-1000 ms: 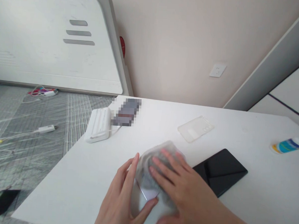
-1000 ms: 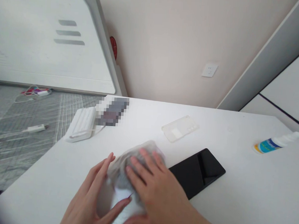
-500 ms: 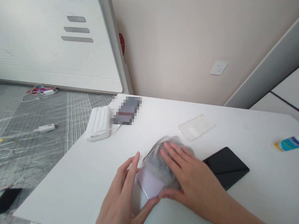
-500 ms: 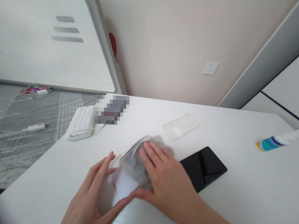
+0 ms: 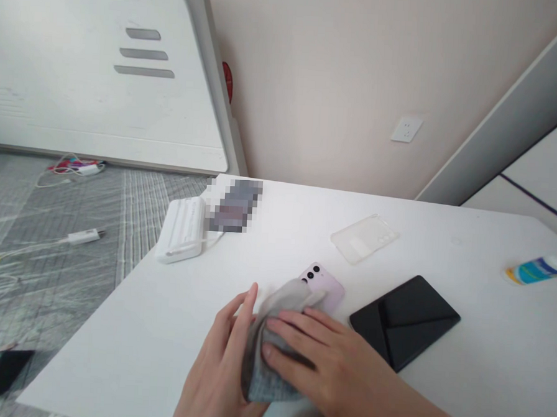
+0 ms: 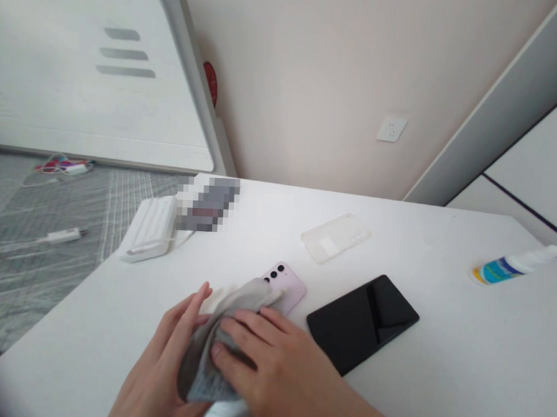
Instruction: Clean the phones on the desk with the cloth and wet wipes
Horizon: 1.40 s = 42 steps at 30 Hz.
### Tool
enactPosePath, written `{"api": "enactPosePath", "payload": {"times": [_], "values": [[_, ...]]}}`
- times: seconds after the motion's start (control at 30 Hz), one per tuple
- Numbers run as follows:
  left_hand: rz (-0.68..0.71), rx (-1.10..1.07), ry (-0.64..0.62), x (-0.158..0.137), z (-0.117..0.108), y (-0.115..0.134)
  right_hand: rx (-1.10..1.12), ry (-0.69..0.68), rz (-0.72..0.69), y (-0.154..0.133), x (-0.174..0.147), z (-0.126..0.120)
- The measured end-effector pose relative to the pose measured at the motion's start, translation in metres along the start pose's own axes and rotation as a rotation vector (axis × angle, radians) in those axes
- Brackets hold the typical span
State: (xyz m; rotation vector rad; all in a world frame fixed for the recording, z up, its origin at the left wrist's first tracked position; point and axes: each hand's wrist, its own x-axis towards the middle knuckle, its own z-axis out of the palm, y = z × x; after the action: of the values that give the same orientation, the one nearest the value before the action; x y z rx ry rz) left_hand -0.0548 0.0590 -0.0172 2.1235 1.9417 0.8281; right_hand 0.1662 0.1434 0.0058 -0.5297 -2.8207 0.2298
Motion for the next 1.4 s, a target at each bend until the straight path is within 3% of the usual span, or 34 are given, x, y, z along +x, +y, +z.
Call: {"api": "enactPosePath", "payload": {"times": [0.07, 0.17, 0.3, 0.33, 0.47, 0.5, 0.6, 0.63, 0.77, 0.8, 0.93, 1.07, 1.1, 1.23, 1.37, 1.4], "values": [[0.000, -0.008, -0.011, 0.000, -0.002, 0.000, 0.069, -0.009, -0.016, -0.006, 0.002, 0.001], [-0.020, 0.006, -0.020, 0.000, -0.001, 0.001, 0.055, 0.017, 0.150, -0.005, 0.003, 0.003], [-0.042, 0.014, 0.000, 0.002, 0.004, 0.001, -0.151, 0.090, 0.388, 0.001, 0.000, 0.003], [-0.042, 0.011, 0.003, 0.003, 0.004, 0.001, -0.165, 0.080, 0.362, 0.001, 0.000, 0.003], [-0.015, -0.008, -0.020, 0.003, 0.001, 0.002, -0.007, -0.057, -0.019, 0.002, 0.001, 0.002], [-0.019, -0.009, -0.020, 0.002, 0.000, 0.002, 0.012, -0.065, 0.002, 0.003, 0.001, 0.001], [-0.044, 0.004, -0.005, 0.002, -0.001, 0.004, -0.045, -0.017, 0.299, 0.006, 0.000, 0.000], [-0.046, 0.004, -0.006, 0.002, -0.001, 0.004, -0.049, -0.012, 0.316, 0.006, 0.000, 0.000], [-0.012, -0.012, -0.022, 0.002, 0.000, 0.002, 0.126, -0.099, 0.005, 0.003, 0.003, -0.003], [-0.015, -0.010, -0.019, 0.002, 0.000, 0.001, 0.141, -0.101, 0.019, 0.004, 0.004, -0.003], [-0.052, 0.014, -0.007, 0.002, 0.002, 0.000, 0.028, -0.030, 0.314, 0.008, 0.003, -0.003], [-0.025, 0.004, -0.049, 0.001, 0.001, -0.001, 0.141, -0.087, 0.045, 0.007, 0.001, -0.002], [-0.027, 0.003, -0.048, 0.001, 0.001, -0.002, 0.145, -0.088, 0.052, 0.007, 0.001, -0.003], [-0.052, 0.024, -0.016, 0.001, 0.000, -0.002, 0.024, -0.006, 0.356, 0.009, 0.000, -0.004], [-0.016, -0.004, -0.048, 0.003, 0.001, -0.002, 0.169, -0.067, 0.061, 0.006, 0.001, -0.005], [-0.018, -0.009, -0.046, 0.003, 0.001, -0.002, 0.180, -0.071, 0.057, 0.006, 0.001, -0.005]]}}
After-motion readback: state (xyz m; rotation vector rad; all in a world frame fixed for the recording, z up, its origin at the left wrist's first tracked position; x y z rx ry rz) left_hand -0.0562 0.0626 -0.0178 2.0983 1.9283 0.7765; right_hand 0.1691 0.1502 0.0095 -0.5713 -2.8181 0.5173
